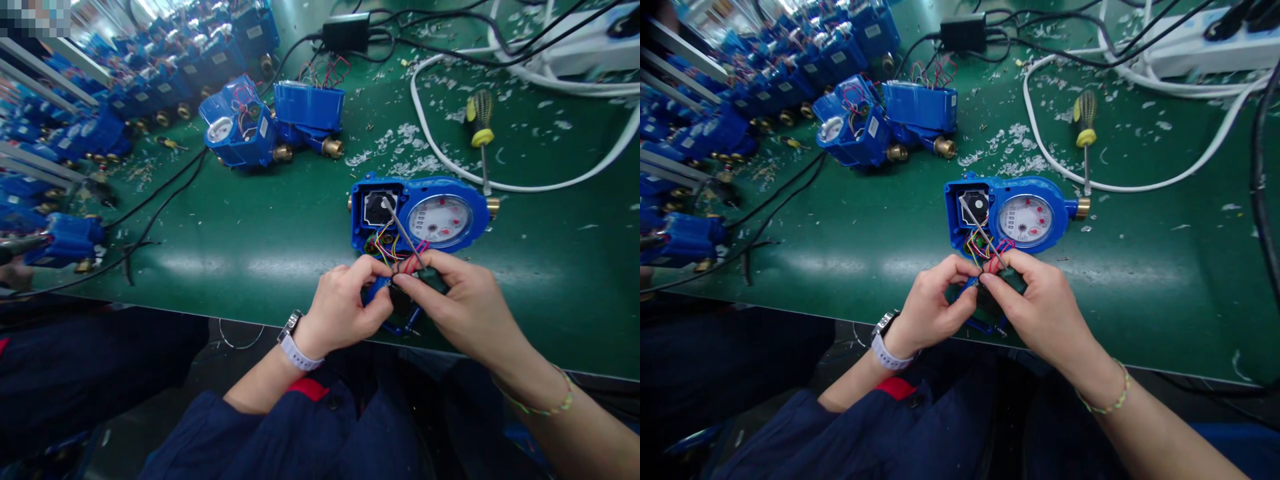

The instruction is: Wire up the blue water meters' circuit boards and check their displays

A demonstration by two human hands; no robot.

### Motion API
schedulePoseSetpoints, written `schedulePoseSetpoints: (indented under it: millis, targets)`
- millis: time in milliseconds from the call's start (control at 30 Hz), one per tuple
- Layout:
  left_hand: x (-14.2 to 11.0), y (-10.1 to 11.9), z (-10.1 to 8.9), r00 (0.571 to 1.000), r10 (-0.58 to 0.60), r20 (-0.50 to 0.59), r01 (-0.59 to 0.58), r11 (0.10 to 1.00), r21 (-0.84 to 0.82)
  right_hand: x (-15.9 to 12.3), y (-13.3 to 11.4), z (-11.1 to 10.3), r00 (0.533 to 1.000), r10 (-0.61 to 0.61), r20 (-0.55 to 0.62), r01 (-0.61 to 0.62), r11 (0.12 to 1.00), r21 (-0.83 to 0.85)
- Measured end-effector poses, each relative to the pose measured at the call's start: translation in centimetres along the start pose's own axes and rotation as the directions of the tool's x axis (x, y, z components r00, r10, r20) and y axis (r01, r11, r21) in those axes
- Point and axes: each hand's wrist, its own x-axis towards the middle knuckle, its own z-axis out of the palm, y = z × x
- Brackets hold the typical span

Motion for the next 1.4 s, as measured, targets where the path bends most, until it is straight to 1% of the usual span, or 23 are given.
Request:
schedulePoseSetpoints:
  millis: [200, 333, 767, 867, 933, 1033, 1133, 1267, 1400]
  targets:
    - [0.1, 0.0, -0.1, 1.0, 0.001, 0.004, -0.001, 1.0, -0.028, 0.0, 0.2, 0.0, 0.999, 0.04, 0.009, -0.04, 0.998, 0.037]
    - [0.1, -0.2, 0.2, 1.0, 0.005, -0.004, -0.005, 0.997, -0.082, -0.1, 0.2, -0.1, 0.999, 0.031, 0.013, -0.032, 0.999, 0.039]
    - [0.2, -0.7, 0.7, 0.999, 0.01, -0.031, -0.014, 0.99, -0.141, -0.1, 0.0, -0.2, 0.999, -0.011, 0.032, 0.011, 1.0, 0.008]
    - [0.2, -0.7, 0.9, 0.999, 0.015, -0.046, -0.022, 0.988, -0.153, -0.1, 0.1, -0.2, 0.999, -0.013, 0.039, 0.013, 1.0, -0.003]
    - [0.3, -0.8, 1.0, 0.999, 0.005, -0.035, -0.01, 0.986, -0.166, -0.1, 0.2, -0.1, 0.999, -0.005, 0.041, 0.005, 1.0, -0.007]
    - [0.4, -0.9, 0.8, 0.999, -0.047, 0.019, 0.05, 0.976, -0.212, 0.0, 0.3, -0.1, 0.999, 0.022, 0.045, -0.022, 1.0, -0.011]
    - [0.4, -1.0, 0.3, 0.985, -0.097, 0.14, 0.138, 0.936, -0.322, 0.2, 0.6, -0.2, 0.997, 0.052, 0.048, -0.051, 0.999, -0.016]
    - [0.3, -1.2, -0.3, 0.943, -0.098, 0.318, 0.254, 0.829, -0.498, 0.5, 0.9, -0.4, 0.995, 0.067, 0.08, -0.066, 0.998, -0.015]
    - [0.2, -1.5, -0.5, 0.907, -0.117, 0.404, 0.353, 0.735, -0.579, 0.7, 0.8, -0.7, 0.984, 0.085, 0.154, -0.085, 0.996, -0.006]
